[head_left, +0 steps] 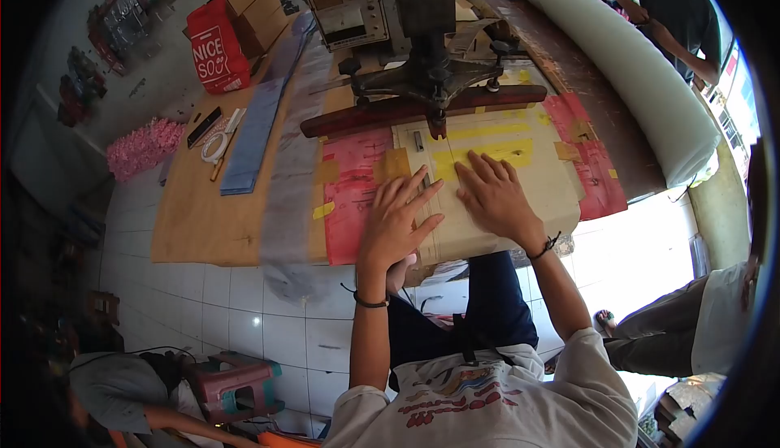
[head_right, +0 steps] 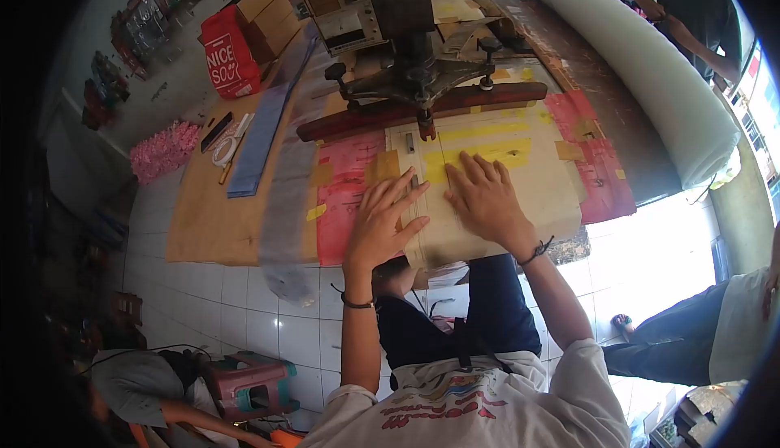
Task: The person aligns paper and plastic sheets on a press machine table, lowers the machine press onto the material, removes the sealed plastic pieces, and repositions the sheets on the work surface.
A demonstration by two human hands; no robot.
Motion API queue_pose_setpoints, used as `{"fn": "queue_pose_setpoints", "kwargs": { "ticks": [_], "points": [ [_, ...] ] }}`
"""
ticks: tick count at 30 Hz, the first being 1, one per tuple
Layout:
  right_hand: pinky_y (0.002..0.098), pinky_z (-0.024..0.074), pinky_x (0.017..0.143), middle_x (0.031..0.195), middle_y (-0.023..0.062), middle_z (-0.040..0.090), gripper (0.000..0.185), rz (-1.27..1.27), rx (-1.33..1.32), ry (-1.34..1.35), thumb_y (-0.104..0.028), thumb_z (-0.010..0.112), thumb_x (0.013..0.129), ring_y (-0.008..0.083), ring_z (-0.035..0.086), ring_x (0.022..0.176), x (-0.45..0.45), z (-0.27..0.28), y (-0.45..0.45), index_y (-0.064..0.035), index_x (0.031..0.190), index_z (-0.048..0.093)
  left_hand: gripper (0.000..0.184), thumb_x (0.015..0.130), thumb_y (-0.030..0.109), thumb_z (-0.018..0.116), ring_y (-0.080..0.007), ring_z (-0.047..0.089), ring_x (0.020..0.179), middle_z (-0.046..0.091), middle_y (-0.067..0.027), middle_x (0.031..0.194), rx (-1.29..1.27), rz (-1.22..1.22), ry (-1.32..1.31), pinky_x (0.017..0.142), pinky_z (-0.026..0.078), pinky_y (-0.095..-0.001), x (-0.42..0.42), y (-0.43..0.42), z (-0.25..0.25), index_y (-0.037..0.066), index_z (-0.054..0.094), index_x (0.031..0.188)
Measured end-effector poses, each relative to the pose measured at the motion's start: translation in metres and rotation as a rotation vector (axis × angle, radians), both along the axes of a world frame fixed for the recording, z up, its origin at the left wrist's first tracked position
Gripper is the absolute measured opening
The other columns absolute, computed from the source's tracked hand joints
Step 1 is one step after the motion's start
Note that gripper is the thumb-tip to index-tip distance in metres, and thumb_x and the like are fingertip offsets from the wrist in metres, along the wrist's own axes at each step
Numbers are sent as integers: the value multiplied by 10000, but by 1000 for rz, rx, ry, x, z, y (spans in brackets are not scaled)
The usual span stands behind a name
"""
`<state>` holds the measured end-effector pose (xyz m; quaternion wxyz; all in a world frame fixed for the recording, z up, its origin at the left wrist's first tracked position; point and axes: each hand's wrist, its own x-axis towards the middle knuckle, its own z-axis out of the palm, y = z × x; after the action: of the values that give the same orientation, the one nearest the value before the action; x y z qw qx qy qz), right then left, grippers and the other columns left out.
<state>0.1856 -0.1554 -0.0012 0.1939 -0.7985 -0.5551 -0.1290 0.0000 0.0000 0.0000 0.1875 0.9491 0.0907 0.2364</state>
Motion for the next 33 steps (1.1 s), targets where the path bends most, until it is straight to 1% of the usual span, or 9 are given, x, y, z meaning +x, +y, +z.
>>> {"fn": "queue_pose_setpoints", "kwargs": {
  "ticks": [2, 5, 9, 11, 16, 19, 25, 28, 33],
  "points": [
    [485, 435, 1011, 1323, 148, 654, 290, 54, 15, 53, -304, 658, 987, 319, 594, 1253, -9, 18, -6, -143, 1207, 754, 530, 905, 410, 761, -365, 472, 1400, 519, -27, 1601, 29, 2, 4, 1211, 337, -483, -1, -1, 2, 230, 696, 1399],
    [488, 433, 988, 1288, 127, 662, 242, -51, -279, 187, -293, 660, 985, 312, 601, 1219, 22, 40, 11, -124, 1121, 769, 432, 865, 427, 796, -358, 474, 1399, 565, -22, 1560, 1, -26, 4, 1212, 334, -478, -1, -5, 6, 217, 790, 1242],
    [468, 388, 1100, 1351, 131, 623, 414, 18, -54, 104, -360, 726, 948, 317, 557, 1301, 54, 19, 35, -119, 1283, 701, 362, 831, 449, 818, -355, 471, 1404, 584, -24, 1541, -23, -22, -5, 1216, 323, -483, -3, -6, 6, 216, 836, 1108],
    [486, 360, 1127, 1347, 124, 619, 480, 40, -118, 160, -393, 745, 932, 327, 524, 1328, 60, 22, 38, -146, 1338, 678, 349, 826, 454, 822, -356, 469, 1406, 584, -23, 1541, -30, -25, 5, 1218, 319, -487, -4, -6, 8, 221, 841, 1085],
    [497, 335, 1148, 1340, 121, 619, 440, 49, -239, 225, -365, 757, 930, 334, 494, 1345, 62, 27, 42, -164, 1315, 687, 312, 847, 439, 810, -353, 468, 1408, 590, -21, 1532, -45, -20, -8, 1218, 315, -492, -2, -4, 6, 229, 843, 1076],
    [491, 337, 1151, 1353, 92, 616, 365, 107, -174, 240, -313, 779, 912, 323, 499, 1343, 63, 27, 40, -166, 1238, 705, 298, 861, 426, 802, -353, 468, 1407, 595, -19, 1525, -46, -19, -12, 1216, 317, -492, -1, -5, 4, 229, 842, 1080],
    [487, 363, 1112, 1164, 13, 708, 188, 287, 78, 154, -262, 746, 925, 256, 617, 1175, 60, 18, 35, -159, 1083, 741, 288, 863, 403, 805, -347, 473, 1402, 601, -16, 1515, -47, -14, -4, 1212, 326, -489, -1, -5, 6, 231, 838, 1091],
    [462, 385, 1081, 1082, 3, 732, 177, 291, 35, 3, -264, 731, 932, 229, 650, 1100, 57, 21, 29, -154, 1068, 760, 280, 861, 393, 808, -341, 477, 1397, 602, -12, 1515, -55, -16, -15, 1210, 329, -486, -1, -5, 6, 225, 839, 1082],
    [431, 393, 1033, 1157, 47, 704, 260, 200, 30, -5, -261, 720, 949, 246, 618, 1115, 30, 20, 20, -154, 1181, 771, 307, 871, 370, 800, -335, 480, 1386, 593, -45, 1502, -27, -16, -5, 1211, 315, -493, -1, -7, 8, 213, 817, 1134]
  ]
}}
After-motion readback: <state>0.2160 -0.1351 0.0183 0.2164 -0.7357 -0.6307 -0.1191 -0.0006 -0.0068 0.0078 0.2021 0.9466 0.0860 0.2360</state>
